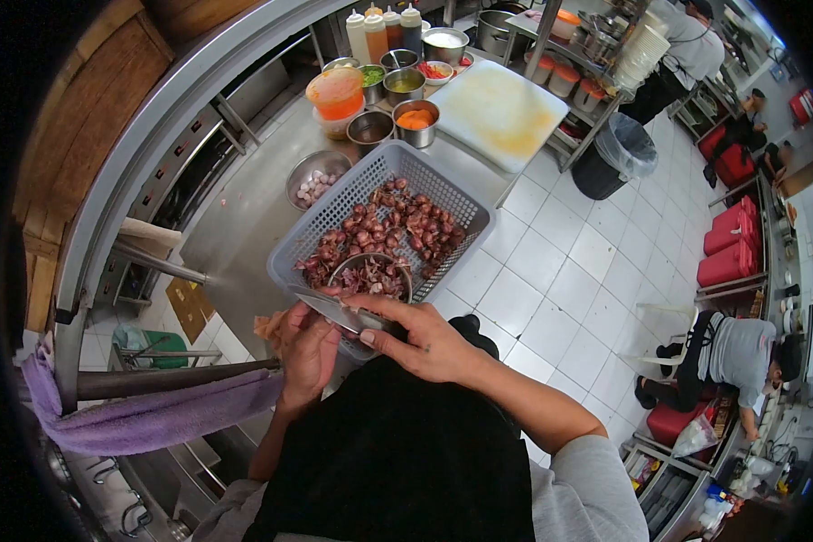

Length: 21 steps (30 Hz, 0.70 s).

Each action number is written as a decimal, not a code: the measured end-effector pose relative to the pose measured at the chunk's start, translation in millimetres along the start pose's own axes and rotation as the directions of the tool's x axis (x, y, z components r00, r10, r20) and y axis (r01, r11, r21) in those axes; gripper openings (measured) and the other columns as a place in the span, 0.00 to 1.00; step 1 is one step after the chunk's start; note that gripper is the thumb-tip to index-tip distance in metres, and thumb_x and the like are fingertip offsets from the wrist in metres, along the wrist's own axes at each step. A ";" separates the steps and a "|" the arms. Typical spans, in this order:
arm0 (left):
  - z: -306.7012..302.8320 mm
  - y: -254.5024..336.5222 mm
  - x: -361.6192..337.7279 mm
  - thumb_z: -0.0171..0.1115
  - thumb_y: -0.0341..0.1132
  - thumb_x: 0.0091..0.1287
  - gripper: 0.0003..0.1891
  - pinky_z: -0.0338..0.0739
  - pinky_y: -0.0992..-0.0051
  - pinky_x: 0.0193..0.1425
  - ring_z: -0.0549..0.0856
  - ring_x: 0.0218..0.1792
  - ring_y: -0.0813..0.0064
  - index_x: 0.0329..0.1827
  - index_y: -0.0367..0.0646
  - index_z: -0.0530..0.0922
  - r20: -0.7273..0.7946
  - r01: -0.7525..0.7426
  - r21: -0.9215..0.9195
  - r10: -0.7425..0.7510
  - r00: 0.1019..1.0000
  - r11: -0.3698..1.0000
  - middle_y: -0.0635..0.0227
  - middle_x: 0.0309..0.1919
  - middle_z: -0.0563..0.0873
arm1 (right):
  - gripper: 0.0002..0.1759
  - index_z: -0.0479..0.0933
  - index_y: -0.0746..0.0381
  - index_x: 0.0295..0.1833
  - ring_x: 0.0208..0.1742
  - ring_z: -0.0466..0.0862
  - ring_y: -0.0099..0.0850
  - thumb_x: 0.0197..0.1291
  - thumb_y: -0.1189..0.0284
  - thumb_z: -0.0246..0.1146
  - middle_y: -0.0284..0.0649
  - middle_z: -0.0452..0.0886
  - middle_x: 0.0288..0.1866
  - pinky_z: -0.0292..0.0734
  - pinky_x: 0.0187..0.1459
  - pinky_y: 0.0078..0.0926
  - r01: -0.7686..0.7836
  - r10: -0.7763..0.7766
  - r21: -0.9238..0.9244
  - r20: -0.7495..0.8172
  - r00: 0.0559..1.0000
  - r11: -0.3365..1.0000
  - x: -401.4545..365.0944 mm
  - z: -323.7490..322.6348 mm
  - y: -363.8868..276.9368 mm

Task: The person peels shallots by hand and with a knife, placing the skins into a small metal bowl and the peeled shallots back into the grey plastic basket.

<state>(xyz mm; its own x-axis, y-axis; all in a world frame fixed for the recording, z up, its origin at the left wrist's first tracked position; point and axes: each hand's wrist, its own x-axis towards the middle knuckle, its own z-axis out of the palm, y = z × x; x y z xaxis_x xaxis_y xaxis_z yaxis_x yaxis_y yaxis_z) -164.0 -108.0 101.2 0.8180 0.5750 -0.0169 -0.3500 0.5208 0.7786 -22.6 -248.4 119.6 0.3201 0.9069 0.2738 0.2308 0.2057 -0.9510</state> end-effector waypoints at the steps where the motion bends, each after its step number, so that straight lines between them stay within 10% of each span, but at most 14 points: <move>1: -1.1 -0.4 1.1 0.59 0.22 0.71 0.17 0.83 0.66 0.53 0.85 0.51 0.69 0.63 0.32 0.75 0.001 0.000 0.001 0.000 1.000 1.000 0.58 0.52 0.84 | 0.27 0.69 0.57 0.74 0.33 0.80 0.26 0.72 0.70 0.61 0.42 0.84 0.42 0.77 0.36 0.26 0.001 -0.001 0.000 -0.001 1.000 1.000 -1.5 -4.0 -1.1; 3: -3.7 -2.1 4.4 0.59 0.24 0.72 0.16 0.82 0.67 0.46 0.85 0.47 0.69 0.62 0.34 0.75 0.031 0.051 -0.070 -0.049 0.998 0.996 0.57 0.50 0.85 | 0.26 0.70 0.55 0.75 0.28 0.72 0.18 0.74 0.66 0.59 0.37 0.85 0.44 0.69 0.28 0.17 -0.449 0.387 0.416 0.229 0.893 0.791 -2.7 -15.7 -7.4; 6: -1.6 -1.0 9.0 0.58 0.24 0.73 0.15 0.82 0.68 0.45 0.85 0.47 0.69 0.61 0.35 0.76 0.030 0.136 -0.138 -0.133 0.991 0.981 0.56 0.50 0.85 | 0.25 0.70 0.53 0.75 0.26 0.67 0.14 0.76 0.63 0.58 0.30 0.82 0.39 0.61 0.25 0.12 -0.450 0.367 0.650 0.271 0.890 0.612 1.4 -16.0 -8.0; 21: -3.7 -2.5 10.6 0.60 0.22 0.71 0.17 0.80 0.72 0.52 0.84 0.50 0.73 0.62 0.36 0.76 -0.007 0.029 0.048 -0.029 1.000 0.998 0.56 0.56 0.84 | 0.26 0.69 0.53 0.75 0.25 0.67 0.14 0.75 0.63 0.59 0.25 0.71 0.31 0.61 0.25 0.14 -0.481 0.508 0.460 0.073 0.858 0.746 -1.7 -31.1 12.1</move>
<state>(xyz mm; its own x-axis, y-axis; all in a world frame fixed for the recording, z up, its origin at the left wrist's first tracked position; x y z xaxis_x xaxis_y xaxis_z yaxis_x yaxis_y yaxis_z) -156.2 -100.8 96.7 0.8247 0.5639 -0.0439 -0.3034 0.5066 0.8071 8.2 -258.9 112.1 0.3245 0.9097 -0.2590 -0.4045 -0.1141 -0.9074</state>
